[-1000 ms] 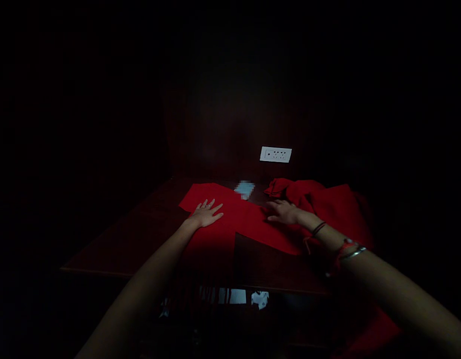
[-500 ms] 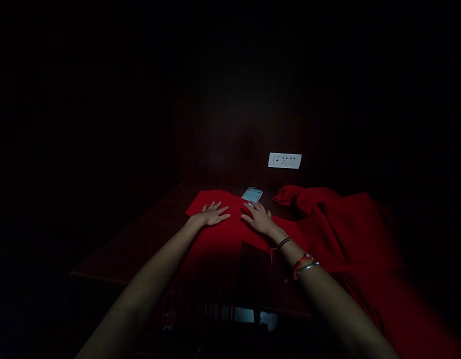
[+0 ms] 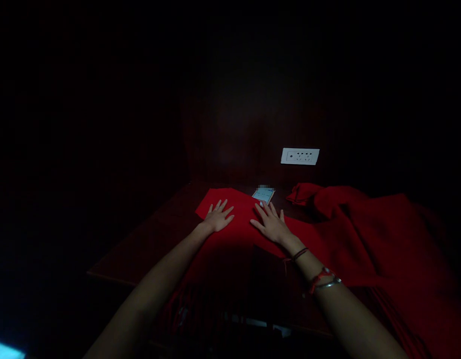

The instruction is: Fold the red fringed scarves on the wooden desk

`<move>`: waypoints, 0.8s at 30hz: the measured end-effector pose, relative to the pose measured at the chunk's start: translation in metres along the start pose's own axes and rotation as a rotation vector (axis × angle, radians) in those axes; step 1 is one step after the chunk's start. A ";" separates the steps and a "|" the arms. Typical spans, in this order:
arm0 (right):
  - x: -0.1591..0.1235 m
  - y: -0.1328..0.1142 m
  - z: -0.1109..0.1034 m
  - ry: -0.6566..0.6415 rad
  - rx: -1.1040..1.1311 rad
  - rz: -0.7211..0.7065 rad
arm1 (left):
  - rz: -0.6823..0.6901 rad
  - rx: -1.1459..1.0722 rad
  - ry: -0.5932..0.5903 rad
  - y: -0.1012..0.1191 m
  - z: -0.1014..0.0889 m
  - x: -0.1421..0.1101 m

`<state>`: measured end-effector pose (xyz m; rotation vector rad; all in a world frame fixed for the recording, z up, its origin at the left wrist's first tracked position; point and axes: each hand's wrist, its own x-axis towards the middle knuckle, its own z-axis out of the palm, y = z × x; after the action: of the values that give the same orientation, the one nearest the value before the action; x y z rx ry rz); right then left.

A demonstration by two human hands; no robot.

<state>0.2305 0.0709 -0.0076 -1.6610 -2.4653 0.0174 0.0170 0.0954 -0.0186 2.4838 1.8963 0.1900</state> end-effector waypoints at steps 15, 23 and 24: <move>-0.003 -0.023 0.000 -0.082 0.034 -0.303 | 0.199 -0.101 -0.050 -0.021 -0.008 -0.011; -0.021 -0.024 -0.022 -0.063 -0.072 -0.492 | 0.459 -0.186 -0.044 -0.025 -0.028 -0.025; -0.023 -0.026 -0.024 -0.062 -0.113 -0.490 | 0.473 -0.175 -0.040 -0.021 -0.029 -0.025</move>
<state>0.2183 0.0376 0.0156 -1.0598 -2.8974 -0.1363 -0.0131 0.0748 0.0062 2.7368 1.1879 0.2906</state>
